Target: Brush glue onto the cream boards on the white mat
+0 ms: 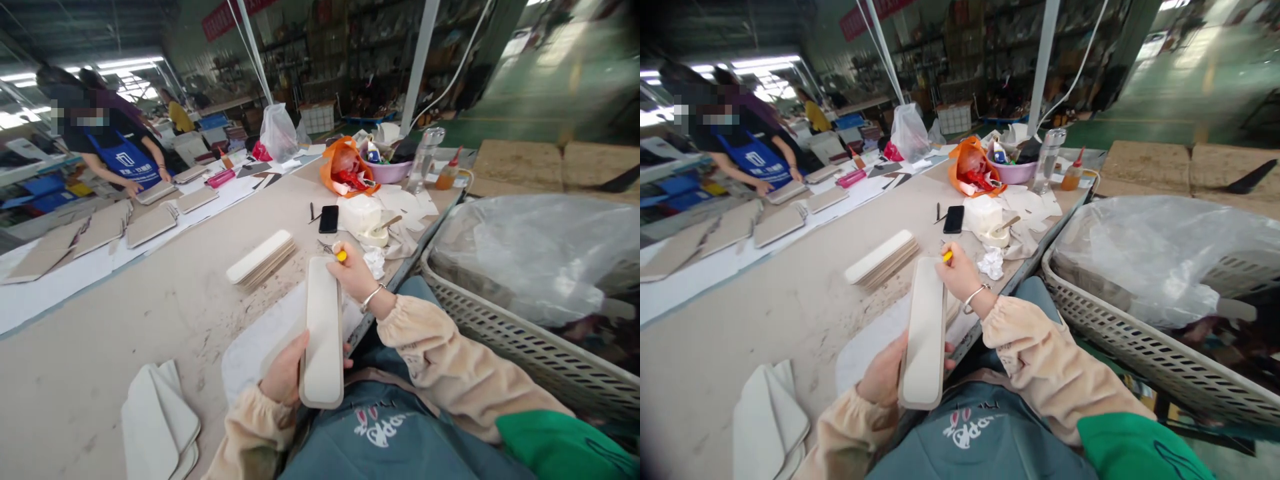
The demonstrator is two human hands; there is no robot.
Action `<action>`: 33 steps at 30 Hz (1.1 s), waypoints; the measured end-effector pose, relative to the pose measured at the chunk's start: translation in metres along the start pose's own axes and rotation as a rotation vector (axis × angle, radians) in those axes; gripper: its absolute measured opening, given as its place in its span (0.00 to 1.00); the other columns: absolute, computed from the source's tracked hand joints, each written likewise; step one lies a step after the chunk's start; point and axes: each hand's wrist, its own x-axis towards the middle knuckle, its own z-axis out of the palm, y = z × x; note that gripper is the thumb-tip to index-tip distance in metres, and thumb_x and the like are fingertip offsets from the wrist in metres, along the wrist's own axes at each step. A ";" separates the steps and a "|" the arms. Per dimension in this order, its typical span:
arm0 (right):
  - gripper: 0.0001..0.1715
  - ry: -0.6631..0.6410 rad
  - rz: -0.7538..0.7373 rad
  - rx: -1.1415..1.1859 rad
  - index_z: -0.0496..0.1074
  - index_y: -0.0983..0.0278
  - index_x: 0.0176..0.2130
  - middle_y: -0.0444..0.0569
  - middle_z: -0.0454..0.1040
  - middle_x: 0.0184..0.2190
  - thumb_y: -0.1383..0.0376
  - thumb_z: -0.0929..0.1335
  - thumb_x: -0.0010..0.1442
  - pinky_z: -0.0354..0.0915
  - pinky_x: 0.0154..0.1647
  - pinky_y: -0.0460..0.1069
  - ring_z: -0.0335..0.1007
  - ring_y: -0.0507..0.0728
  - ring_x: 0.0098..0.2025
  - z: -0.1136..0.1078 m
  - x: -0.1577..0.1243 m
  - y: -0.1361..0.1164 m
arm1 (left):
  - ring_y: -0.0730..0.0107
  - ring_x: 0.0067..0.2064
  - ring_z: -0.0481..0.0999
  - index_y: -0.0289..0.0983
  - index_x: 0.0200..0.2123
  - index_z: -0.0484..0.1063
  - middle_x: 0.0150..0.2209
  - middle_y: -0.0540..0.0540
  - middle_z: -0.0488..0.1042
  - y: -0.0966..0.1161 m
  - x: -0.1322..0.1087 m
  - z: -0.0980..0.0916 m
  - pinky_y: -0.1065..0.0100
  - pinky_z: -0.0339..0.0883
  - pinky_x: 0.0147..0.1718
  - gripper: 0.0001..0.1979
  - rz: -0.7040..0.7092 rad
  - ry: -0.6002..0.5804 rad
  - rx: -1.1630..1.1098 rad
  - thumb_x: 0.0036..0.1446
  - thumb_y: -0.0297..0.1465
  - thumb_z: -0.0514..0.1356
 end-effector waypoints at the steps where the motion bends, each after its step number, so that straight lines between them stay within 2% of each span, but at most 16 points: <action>1: 0.15 0.006 0.000 0.000 0.55 0.58 0.34 0.36 0.52 0.23 0.67 0.64 0.45 0.49 0.22 0.45 0.47 0.49 0.21 0.000 0.001 0.002 | 0.52 0.42 0.78 0.31 0.49 0.71 0.46 0.34 0.76 0.004 0.000 0.002 0.61 0.72 0.33 0.29 -0.003 -0.036 -0.008 0.55 0.49 0.56; 4: 0.16 0.039 0.014 -0.015 0.55 0.58 0.34 0.36 0.52 0.23 0.68 0.64 0.44 0.49 0.22 0.45 0.48 0.49 0.21 -0.005 0.004 0.007 | 0.48 0.46 0.76 0.32 0.54 0.66 0.48 0.35 0.75 0.011 -0.002 0.006 0.59 0.71 0.38 0.29 0.053 -0.088 0.050 0.51 0.39 0.63; 8: 0.16 0.087 0.026 -0.070 0.55 0.58 0.34 0.36 0.53 0.22 0.68 0.64 0.44 0.48 0.21 0.45 0.48 0.49 0.20 -0.020 0.010 0.011 | 0.49 0.44 0.77 0.33 0.59 0.61 0.46 0.35 0.75 0.003 -0.005 -0.004 0.61 0.70 0.38 0.40 0.175 -0.007 0.161 0.42 0.34 0.68; 11: 0.16 0.107 0.011 -0.124 0.56 0.59 0.35 0.36 0.54 0.22 0.68 0.64 0.44 0.48 0.21 0.45 0.49 0.49 0.20 -0.026 0.013 0.012 | 0.56 0.40 0.78 0.33 0.64 0.50 0.42 0.38 0.77 -0.010 -0.006 -0.016 0.64 0.69 0.38 0.45 0.254 0.085 0.261 0.45 0.32 0.67; 14: 0.15 0.104 -0.005 -0.165 0.56 0.59 0.35 0.36 0.53 0.21 0.69 0.64 0.44 0.48 0.21 0.45 0.49 0.49 0.20 -0.024 0.014 0.011 | 0.59 0.42 0.77 0.34 0.66 0.45 0.44 0.39 0.77 -0.019 -0.006 -0.020 0.65 0.68 0.40 0.45 0.286 0.134 0.348 0.48 0.28 0.64; 19: 0.15 0.090 -0.030 -0.227 0.57 0.59 0.35 0.35 0.52 0.19 0.70 0.63 0.44 0.47 0.21 0.45 0.48 0.49 0.19 -0.021 0.011 0.011 | 0.57 0.55 0.69 0.33 0.63 0.55 0.54 0.39 0.70 -0.023 -0.004 -0.015 0.61 0.63 0.52 0.36 0.335 0.140 0.410 0.48 0.21 0.57; 22: 0.15 0.081 -0.036 -0.228 0.58 0.59 0.35 0.35 0.52 0.20 0.70 0.63 0.45 0.47 0.21 0.45 0.49 0.49 0.19 -0.023 0.010 0.012 | 0.57 0.57 0.67 0.36 0.62 0.58 0.56 0.41 0.70 -0.025 -0.002 -0.015 0.60 0.60 0.56 0.36 0.356 0.121 0.370 0.47 0.19 0.54; 26: 0.15 0.087 -0.033 -0.220 0.57 0.59 0.35 0.35 0.53 0.20 0.70 0.63 0.45 0.48 0.22 0.45 0.50 0.49 0.20 -0.026 0.010 0.012 | 0.55 0.52 0.72 0.36 0.61 0.58 0.51 0.40 0.74 -0.029 -0.003 -0.017 0.59 0.65 0.51 0.35 0.296 0.111 0.257 0.48 0.22 0.58; 29: 0.15 0.081 -0.041 -0.179 0.57 0.59 0.35 0.35 0.53 0.21 0.69 0.64 0.45 0.49 0.22 0.45 0.50 0.49 0.20 -0.024 0.010 0.009 | 0.56 0.46 0.75 0.36 0.58 0.62 0.48 0.40 0.75 -0.030 -0.006 -0.018 0.61 0.69 0.45 0.33 0.250 0.107 0.186 0.47 0.26 0.63; 33: 0.15 0.061 -0.037 -0.071 0.56 0.59 0.34 0.35 0.53 0.21 0.68 0.65 0.45 0.49 0.21 0.44 0.49 0.49 0.20 -0.018 0.009 0.003 | 0.63 0.37 0.77 0.33 0.46 0.73 0.39 0.41 0.79 -0.032 -0.009 -0.021 0.66 0.69 0.37 0.21 0.199 0.123 0.149 0.47 0.31 0.67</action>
